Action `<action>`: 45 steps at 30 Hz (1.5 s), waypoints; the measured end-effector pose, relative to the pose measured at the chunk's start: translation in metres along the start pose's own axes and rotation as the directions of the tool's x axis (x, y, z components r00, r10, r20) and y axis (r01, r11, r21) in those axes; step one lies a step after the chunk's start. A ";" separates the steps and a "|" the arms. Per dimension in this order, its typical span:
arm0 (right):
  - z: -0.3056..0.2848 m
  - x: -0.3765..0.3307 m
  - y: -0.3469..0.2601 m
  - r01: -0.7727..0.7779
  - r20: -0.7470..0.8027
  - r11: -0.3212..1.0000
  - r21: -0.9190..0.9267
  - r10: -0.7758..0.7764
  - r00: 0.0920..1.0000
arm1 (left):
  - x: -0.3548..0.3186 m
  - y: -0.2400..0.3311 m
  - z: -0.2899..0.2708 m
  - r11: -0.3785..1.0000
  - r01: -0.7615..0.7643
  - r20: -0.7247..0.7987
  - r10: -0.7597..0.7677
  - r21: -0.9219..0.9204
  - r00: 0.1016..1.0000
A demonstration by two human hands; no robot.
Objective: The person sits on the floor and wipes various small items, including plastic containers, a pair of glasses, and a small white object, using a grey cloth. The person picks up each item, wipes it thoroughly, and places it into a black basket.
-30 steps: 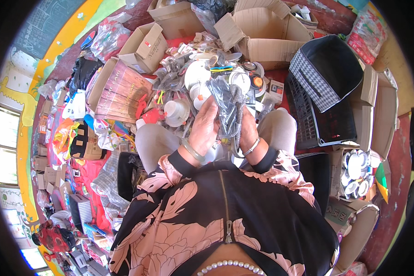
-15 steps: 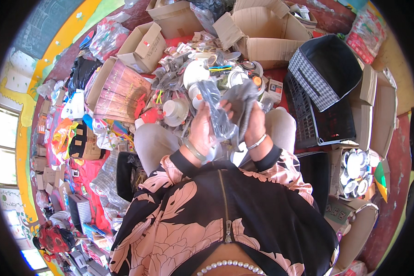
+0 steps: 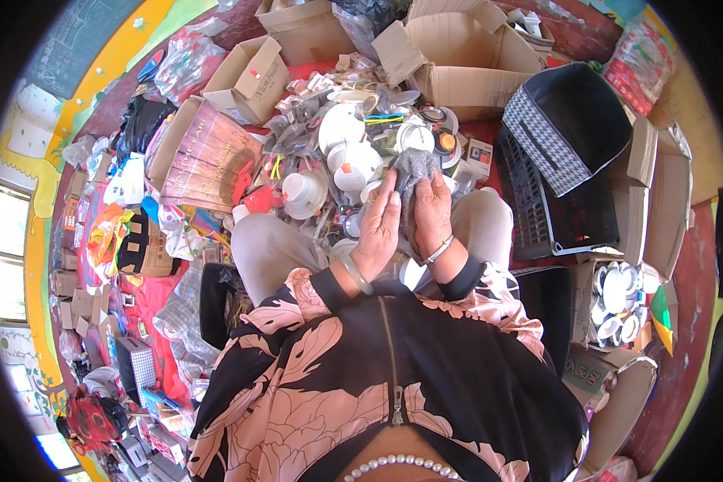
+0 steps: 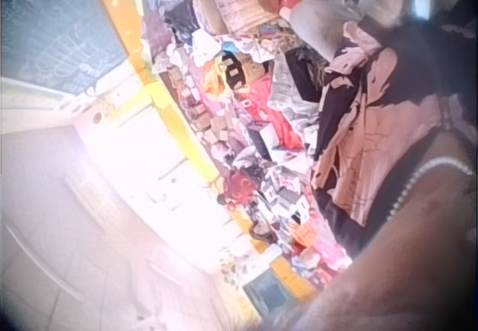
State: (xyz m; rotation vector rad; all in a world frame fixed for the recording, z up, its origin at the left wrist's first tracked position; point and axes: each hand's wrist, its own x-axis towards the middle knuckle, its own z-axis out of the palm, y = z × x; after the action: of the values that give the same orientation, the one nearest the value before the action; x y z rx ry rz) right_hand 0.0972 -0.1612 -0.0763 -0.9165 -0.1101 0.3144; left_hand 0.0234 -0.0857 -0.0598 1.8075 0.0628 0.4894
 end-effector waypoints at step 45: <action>0.000 -0.014 0.001 -0.119 0.023 0.883 -0.454 0.145 0.989 | 0.020 -0.018 -0.040 0.800 0.037 -0.295 -0.263 -0.599 0.918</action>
State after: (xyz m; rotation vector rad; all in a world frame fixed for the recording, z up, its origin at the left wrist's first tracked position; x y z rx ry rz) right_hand 0.0833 -0.1646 -0.0767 -1.3839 -0.1784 0.4533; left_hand 0.0311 -0.0384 -0.0627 1.0744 0.2857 0.6434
